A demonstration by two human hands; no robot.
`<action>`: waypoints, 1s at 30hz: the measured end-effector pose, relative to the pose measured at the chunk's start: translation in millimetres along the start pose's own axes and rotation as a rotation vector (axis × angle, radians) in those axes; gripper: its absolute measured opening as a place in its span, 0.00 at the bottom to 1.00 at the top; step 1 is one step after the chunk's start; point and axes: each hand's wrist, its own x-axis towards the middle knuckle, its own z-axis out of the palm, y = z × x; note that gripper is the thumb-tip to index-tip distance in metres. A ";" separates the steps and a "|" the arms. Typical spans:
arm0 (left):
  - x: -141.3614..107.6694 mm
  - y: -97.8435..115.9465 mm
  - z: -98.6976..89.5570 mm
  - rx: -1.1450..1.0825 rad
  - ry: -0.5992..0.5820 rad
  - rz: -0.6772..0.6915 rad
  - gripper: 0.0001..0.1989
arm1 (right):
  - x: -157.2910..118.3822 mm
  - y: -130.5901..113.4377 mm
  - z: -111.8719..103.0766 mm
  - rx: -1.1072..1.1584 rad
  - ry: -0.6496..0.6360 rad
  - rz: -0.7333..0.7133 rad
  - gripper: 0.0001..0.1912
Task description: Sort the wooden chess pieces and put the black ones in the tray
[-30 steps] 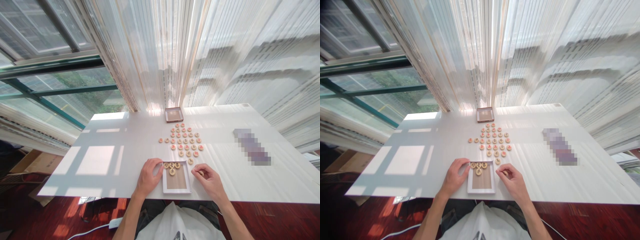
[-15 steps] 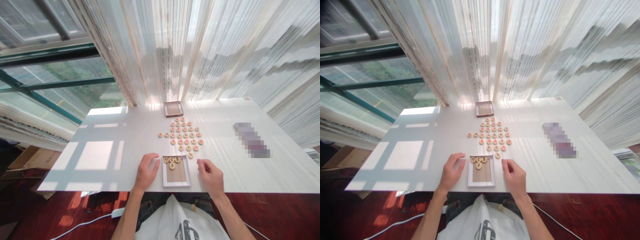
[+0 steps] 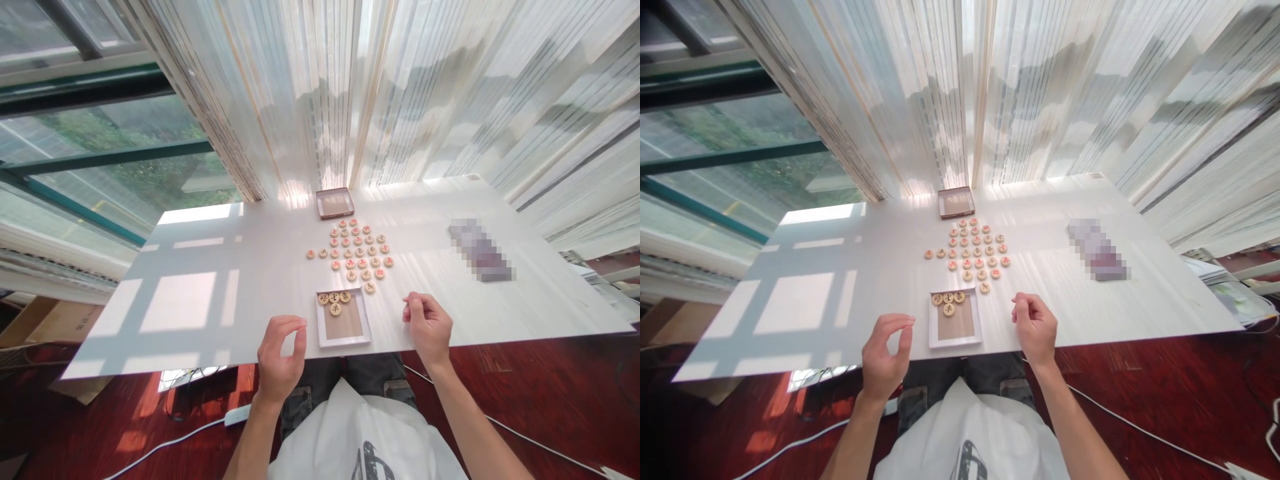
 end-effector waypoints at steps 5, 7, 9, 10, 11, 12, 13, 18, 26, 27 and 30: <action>-18.9 -2.7 -12.7 0.073 0.095 -0.088 0.05 | 3.4 -0.5 0.2 0.043 0.009 0.020 0.18; -22.0 -4.0 -15.7 0.092 0.121 -0.119 0.05 | 3.8 0.0 0.5 0.041 0.011 0.023 0.19; -21.6 -5.4 -17.1 0.111 0.123 -0.130 0.05 | 4.1 0.4 0.8 0.027 0.013 0.020 0.19; -20.3 -6.3 -17.1 0.119 0.116 -0.128 0.05 | 4.2 0.5 1.0 0.019 0.011 0.018 0.19; -18.4 -7.5 -16.7 0.125 0.110 -0.122 0.05 | 4.1 0.6 1.1 0.013 0.008 0.017 0.19; -15.9 -8.9 -15.8 0.127 0.103 -0.115 0.05 | 4.0 0.6 1.1 0.008 0.005 0.018 0.19; -13.2 -10.7 -14.4 0.126 0.098 -0.110 0.05 | 3.9 0.6 1.0 0.007 0.002 0.021 0.19; -0.8 -21.9 -1.1 0.091 0.067 -0.130 0.05 | 2.7 1.9 0.2 0.016 -0.006 0.047 0.18; 5.7 -25.8 21.2 0.022 -0.144 -0.115 0.08 | 3.4 5.0 0.1 0.034 -0.024 0.049 0.18; 5.9 -25.8 22.3 0.020 -0.159 -0.115 0.09 | 3.4 5.0 0.1 0.033 -0.025 0.051 0.17; 6.1 -26.1 24.1 0.021 -0.179 -0.126 0.10 | 3.2 4.6 0.4 0.024 -0.028 0.055 0.18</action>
